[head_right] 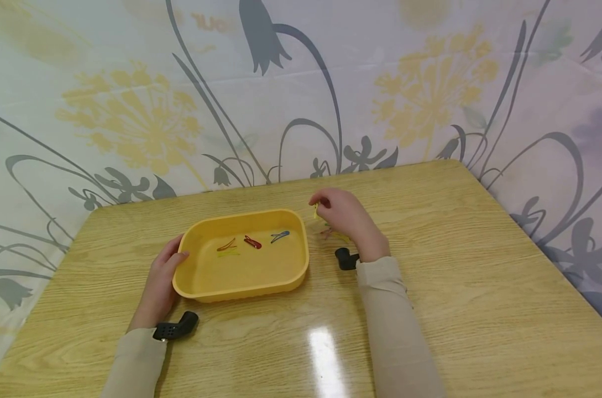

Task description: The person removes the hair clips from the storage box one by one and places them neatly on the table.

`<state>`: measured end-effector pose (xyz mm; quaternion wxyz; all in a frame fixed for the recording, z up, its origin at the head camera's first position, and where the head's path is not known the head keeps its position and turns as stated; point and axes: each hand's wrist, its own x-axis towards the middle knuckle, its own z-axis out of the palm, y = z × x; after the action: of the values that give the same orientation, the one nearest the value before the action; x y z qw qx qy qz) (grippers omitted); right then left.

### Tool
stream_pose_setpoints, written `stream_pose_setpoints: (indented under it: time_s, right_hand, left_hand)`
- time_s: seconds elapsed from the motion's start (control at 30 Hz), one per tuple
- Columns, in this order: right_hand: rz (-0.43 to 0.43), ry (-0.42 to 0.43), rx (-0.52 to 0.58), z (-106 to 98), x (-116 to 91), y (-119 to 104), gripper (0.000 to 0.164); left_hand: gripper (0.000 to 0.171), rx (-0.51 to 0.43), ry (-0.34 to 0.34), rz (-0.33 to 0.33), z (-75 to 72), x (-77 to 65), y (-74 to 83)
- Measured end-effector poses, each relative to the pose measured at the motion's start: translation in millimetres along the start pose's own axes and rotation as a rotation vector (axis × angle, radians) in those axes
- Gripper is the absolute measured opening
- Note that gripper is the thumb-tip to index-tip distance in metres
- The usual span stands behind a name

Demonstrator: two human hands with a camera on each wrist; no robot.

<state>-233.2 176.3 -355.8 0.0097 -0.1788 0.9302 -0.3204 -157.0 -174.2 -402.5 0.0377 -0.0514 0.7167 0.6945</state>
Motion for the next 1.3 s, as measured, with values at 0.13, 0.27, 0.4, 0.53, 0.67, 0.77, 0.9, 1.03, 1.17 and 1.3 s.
stream_pose_setpoints:
  time_s: [0.13,0.27,0.4,0.53,0.67,0.77,0.9,1.03,1.17,1.3]
  right_hand:
    - [-0.001,0.005,-0.020,2,1,3,0.026]
    - [0.015,0.014,-0.034,3,1,6,0.027]
    - [0.053,0.008,-0.037,4,0,9,0.028]
    - [0.081,0.004,-0.030,4,0,12,0.029]
    - [0.085,-0.002,-0.022,5,2,16,0.030]
    - [0.099,-0.003,-0.027,6,3,19,0.029]
    - [0.117,0.010,-0.033,6,3,23,0.027]
    - [0.109,0.027,-0.026,6,2,25,0.024]
    - [0.106,0.035,-0.016,7,1,27,0.022]
    - [0.108,0.029,-0.008,7,2,30,0.022]
  left_hand:
    - [0.046,0.004,-0.002,0.002,0.4,-0.4,0.3]
    - [0.046,-0.001,-0.007,0.007,0.4,-0.7,0.0]
    - [0.046,0.005,-0.009,0.007,0.4,-1.2,0.1]
    - [0.045,0.010,-0.009,0.008,1.0,-1.6,0.7]
    - [0.045,0.007,-0.008,0.011,1.2,-1.5,0.5]
    - [0.045,0.003,-0.006,0.018,0.3,-0.2,-1.6]
    - [0.045,-0.008,-0.001,0.023,-2.9,4.3,-7.9]
    - [0.044,-0.014,0.003,0.019,-5.4,7.9,-13.0]
    - [0.045,-0.014,0.001,0.024,-3.4,5.7,-9.9]
    - [0.045,-0.001,-0.003,0.028,0.4,0.4,-3.4]
